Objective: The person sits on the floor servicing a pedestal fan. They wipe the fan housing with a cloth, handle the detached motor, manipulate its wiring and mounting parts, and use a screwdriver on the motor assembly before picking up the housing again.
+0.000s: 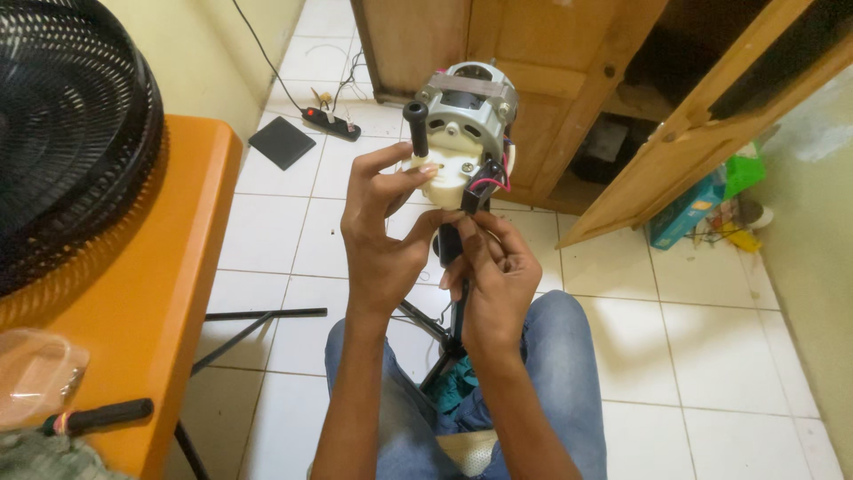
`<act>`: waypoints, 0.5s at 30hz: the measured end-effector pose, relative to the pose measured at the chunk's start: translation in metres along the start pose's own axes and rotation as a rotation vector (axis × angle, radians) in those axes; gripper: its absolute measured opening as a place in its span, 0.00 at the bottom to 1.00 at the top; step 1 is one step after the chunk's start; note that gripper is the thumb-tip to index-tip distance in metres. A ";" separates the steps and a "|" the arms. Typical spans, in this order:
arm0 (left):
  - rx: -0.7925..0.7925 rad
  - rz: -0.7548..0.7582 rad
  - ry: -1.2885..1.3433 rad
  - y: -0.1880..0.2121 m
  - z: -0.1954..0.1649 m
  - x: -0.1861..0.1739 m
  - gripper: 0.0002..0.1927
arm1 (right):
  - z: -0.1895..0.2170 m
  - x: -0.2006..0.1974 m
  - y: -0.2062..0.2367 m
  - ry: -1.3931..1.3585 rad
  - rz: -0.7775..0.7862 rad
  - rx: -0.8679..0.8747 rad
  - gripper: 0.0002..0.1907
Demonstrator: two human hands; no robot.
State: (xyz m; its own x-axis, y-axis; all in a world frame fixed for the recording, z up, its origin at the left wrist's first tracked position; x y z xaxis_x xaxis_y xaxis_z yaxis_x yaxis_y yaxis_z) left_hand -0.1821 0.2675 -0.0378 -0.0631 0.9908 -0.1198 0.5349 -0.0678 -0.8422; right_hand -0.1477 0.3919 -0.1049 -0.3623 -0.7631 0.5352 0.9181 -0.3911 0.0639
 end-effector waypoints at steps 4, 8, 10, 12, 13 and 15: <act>-0.002 -0.001 0.014 0.000 0.000 0.001 0.26 | 0.002 0.000 0.002 0.046 -0.031 -0.022 0.12; 0.005 0.005 0.009 0.001 0.001 0.002 0.26 | 0.004 0.001 0.003 0.046 -0.043 -0.030 0.12; 0.012 0.007 0.011 0.002 0.002 0.002 0.27 | 0.004 0.001 0.004 0.058 -0.049 -0.042 0.12; 0.009 0.009 0.002 0.003 0.002 0.000 0.26 | 0.003 0.002 0.005 0.066 -0.052 -0.066 0.12; 0.005 0.009 -0.006 0.003 0.002 -0.001 0.26 | 0.002 0.003 0.005 0.057 -0.051 -0.069 0.12; -0.001 0.010 -0.004 0.003 0.001 0.000 0.26 | 0.001 0.002 0.003 0.037 -0.050 -0.069 0.12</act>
State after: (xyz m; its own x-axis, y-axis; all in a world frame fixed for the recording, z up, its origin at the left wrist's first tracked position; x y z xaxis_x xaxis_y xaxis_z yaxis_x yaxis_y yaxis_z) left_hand -0.1814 0.2668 -0.0413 -0.0615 0.9896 -0.1301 0.5362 -0.0772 -0.8406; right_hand -0.1456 0.3893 -0.1030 -0.4146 -0.7594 0.5014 0.8857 -0.4632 0.0309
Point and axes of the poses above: each hand's wrist, its own y-axis away from the middle knuckle, its own x-axis out of the palm, z = x × y, the point moved 5 cm from there along -y, towards the middle knuckle, and after that the axes turned 9 degrees about x, right-handed, at the moved point
